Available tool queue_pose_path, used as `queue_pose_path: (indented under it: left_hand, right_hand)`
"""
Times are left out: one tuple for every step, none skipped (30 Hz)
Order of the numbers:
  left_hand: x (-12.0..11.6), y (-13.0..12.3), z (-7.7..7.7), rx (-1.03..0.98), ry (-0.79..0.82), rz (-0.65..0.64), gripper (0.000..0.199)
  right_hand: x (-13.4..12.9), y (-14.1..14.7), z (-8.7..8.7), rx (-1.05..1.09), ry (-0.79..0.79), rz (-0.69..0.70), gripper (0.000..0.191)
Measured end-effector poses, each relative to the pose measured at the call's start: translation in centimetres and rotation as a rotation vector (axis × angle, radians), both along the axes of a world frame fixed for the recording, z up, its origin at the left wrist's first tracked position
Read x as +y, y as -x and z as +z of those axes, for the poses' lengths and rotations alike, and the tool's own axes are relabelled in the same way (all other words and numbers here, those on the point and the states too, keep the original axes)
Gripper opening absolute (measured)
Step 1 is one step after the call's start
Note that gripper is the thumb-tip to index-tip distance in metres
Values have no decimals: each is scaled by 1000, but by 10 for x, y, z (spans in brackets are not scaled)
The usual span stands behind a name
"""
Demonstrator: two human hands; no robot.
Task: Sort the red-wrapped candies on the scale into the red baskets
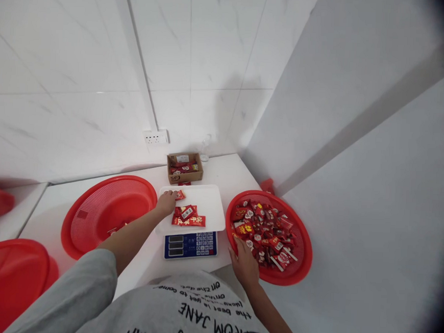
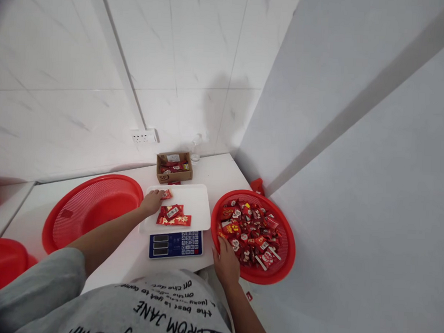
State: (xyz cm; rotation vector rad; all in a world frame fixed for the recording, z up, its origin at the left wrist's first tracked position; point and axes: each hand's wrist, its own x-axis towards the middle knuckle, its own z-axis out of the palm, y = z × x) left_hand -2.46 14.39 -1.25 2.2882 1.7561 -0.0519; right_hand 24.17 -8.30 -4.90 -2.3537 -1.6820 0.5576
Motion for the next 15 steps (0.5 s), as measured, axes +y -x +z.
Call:
queue_pose_path:
  left_hand:
    - [-1,-2,3,-7,-5,10,40]
    - [-2,-4,6,-16,-11,23,39]
    - [-5,-7,9,-28,-18,37,38]
    - [-8,-10,12,-42,-24,48,38]
    - [-13,-14,14,-55,-26,57,39]
    - [-19,-18,15,-66,-27,60,40]
    - [-27,-22,15,-74,-32,56,42]
    - [-35,-26,14,-78,-43,44,44]
    - [-44,-30,12,-80,-62,19,48]
    - [-52,-33,9,-80,-81,-19,53]
    - [-59,-35,6,-77,-93,-68,58]
    - [-65,-37,3,-72,-90,-120,65]
    - [-69,-39,0,-64,-69,-169,70]
    - [-71,-39,-3,-53,-34,-210,74]
    - [-72,-39,-5,-40,12,-243,75]
  right_hand:
    - [0,0,1,2,0,2,48]
    - [0,0,1,3,1,3,48]
    - [0,0,1,4,3,4,49]
    - [0,1,1,4,2,2,48]
    - [0,1,0,3,-2,1,48]
    - [0,1,-1,3,-7,-1,48]
    - [0,1,-2,3,-13,-4,48]
    - [0,0,-3,1,-19,-6,48]
    - [0,0,-4,0,-24,-7,48]
    - [0,0,-5,-1,-26,-5,48]
    - [0,0,-6,-2,-25,-1,48]
    - [0,-1,-6,-4,-23,5,48]
    - [0,-1,-7,-6,-21,11,48]
    - [0,-1,-7,-8,-19,16,49]
    - [0,-1,-7,-11,-18,18,49]
